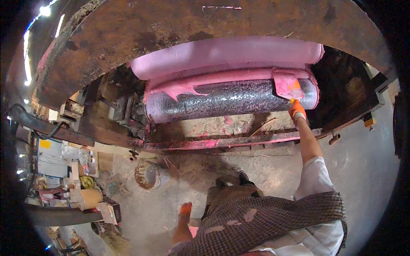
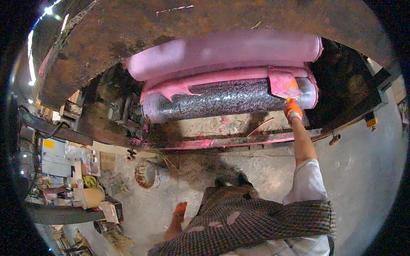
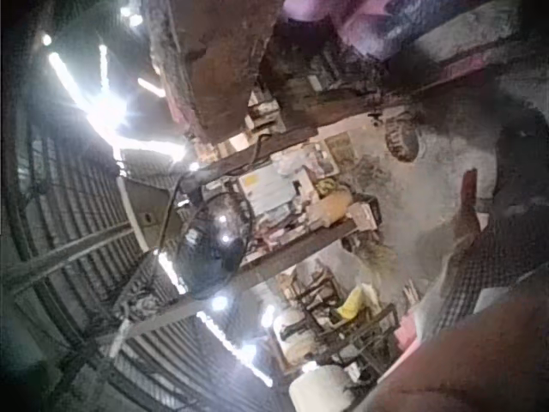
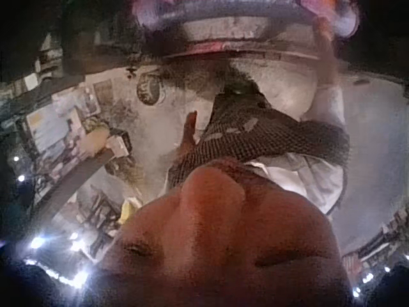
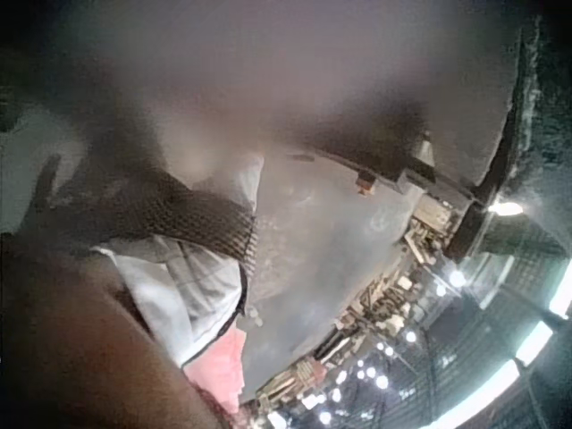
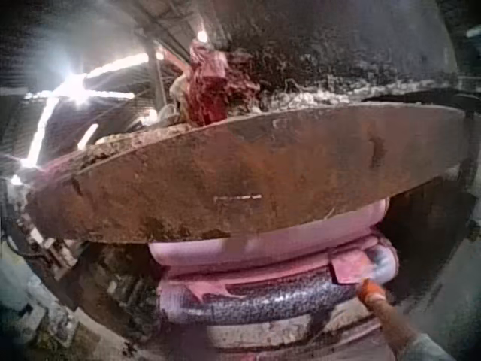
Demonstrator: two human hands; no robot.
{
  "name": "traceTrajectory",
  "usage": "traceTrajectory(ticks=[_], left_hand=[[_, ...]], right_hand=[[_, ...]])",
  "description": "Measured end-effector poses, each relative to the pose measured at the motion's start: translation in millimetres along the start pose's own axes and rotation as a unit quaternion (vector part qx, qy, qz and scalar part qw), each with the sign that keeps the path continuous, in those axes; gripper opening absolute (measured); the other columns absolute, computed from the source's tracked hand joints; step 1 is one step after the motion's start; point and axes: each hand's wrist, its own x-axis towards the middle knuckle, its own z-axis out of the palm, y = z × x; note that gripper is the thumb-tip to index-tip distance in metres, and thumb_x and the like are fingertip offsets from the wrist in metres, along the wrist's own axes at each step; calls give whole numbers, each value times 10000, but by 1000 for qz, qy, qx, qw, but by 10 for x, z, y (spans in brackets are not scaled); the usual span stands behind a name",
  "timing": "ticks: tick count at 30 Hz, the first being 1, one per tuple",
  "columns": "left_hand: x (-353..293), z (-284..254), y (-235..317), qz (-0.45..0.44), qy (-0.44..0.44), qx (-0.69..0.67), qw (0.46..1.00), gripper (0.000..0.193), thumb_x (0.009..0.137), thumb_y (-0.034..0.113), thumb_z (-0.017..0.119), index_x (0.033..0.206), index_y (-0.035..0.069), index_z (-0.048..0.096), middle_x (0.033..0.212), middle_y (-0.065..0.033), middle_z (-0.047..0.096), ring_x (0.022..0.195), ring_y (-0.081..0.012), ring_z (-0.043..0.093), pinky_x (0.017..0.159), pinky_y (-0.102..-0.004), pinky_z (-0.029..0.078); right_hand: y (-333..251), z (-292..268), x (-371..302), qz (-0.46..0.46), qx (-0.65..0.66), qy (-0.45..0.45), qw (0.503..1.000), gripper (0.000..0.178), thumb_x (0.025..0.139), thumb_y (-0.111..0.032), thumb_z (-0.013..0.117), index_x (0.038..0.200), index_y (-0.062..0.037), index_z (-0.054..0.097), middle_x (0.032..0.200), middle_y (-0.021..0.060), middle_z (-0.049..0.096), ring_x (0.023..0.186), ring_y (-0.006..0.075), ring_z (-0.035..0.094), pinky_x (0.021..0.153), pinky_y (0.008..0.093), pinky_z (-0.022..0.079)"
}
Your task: The person takes pink wood veneers from a stack and feeds them one by one into a roller machine, occasionally using a small paddle to scrape pink residue from the rollers.
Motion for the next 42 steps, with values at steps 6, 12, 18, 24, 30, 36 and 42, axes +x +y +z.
traceTrajectory(ticks=[6, 12, 18, 24, 30, 36, 42], left_hand=[[-667, -434, -652, -228, -137, -357, 896, 328, 893, 520, 681, 782, 212, 659, 643, 14, 614, 610, -213, 605, 526, -393, 506], [203, -576, -497, -163, -17, -276, 947, 467, 886, 630, 633, 1141, 248, 551, 1058, 1, 591, 917, -208, 578, 777, -446, 419], [821, -1172, -49, -104, 13, -186, 977, 729, 895, 676, 567, 1477, 265, 413, 1505, -61, 485, 1269, -259, 517, 1041, -528, 320], [1336, -2070, 325, -181, 38, -92, 978, 591, 827, 768, 576, 992, 201, 566, 693, 35, 522, 595, -183, 442, 550, -421, 325], [1285, -2494, 1086, -106, 104, -81, 986, 445, 889, 672, 572, 1010, 244, 555, 715, 46, 515, 581, -156, 404, 549, -356, 289], [1367, -2302, 1453, -58, 53, -107, 991, 431, 879, 652, 604, 1088, 276, 580, 766, 65, 550, 683, -133, 499, 596, -364, 333], [1196, -2159, 1012, -45, 12, -127, 991, 329, 902, 515, 644, 1161, 311, 620, 1016, 93, 668, 869, -108, 592, 721, -365, 385]], right_hand=[[-488, 267, 277, 47, 124, -161, 978, 350, 818, -259, 695, 1095, -105, 546, 876, 185, 692, 817, 312, 705, 671, 465, 545], [-1741, 1103, -259, -315, -211, -147, 914, 171, 710, -162, 772, 794, -171, 623, 740, 0, 652, 708, 191, 653, 627, 364, 542], [-3534, 1699, -1638, -377, -351, -254, 819, 110, 806, -247, 750, 802, -143, 718, 895, 57, 739, 828, 231, 694, 784, 366, 544], [-3987, 1795, -2698, -129, -59, -105, 984, 352, 908, -227, 564, 1210, -60, 497, 1038, 244, 704, 995, 434, 677, 853, 523, 509], [-3534, 1682, -3135, -169, -13, -232, 958, 459, 931, -326, 480, 1311, -68, 486, 1187, 245, 671, 1066, 412, 656, 978, 433, 470], [-3769, 1023, -2756, -255, 1, -71, 964, 316, 911, -273, 588, 1156, -91, 507, 1016, 224, 685, 973, 469, 645, 797, 546, 501], [-4532, 1454, -2546, -59, 172, 90, 979, 330, 962, -311, 547, 1180, -101, 416, 971, 287, 680, 918, 499, 650, 757, 582, 497]])
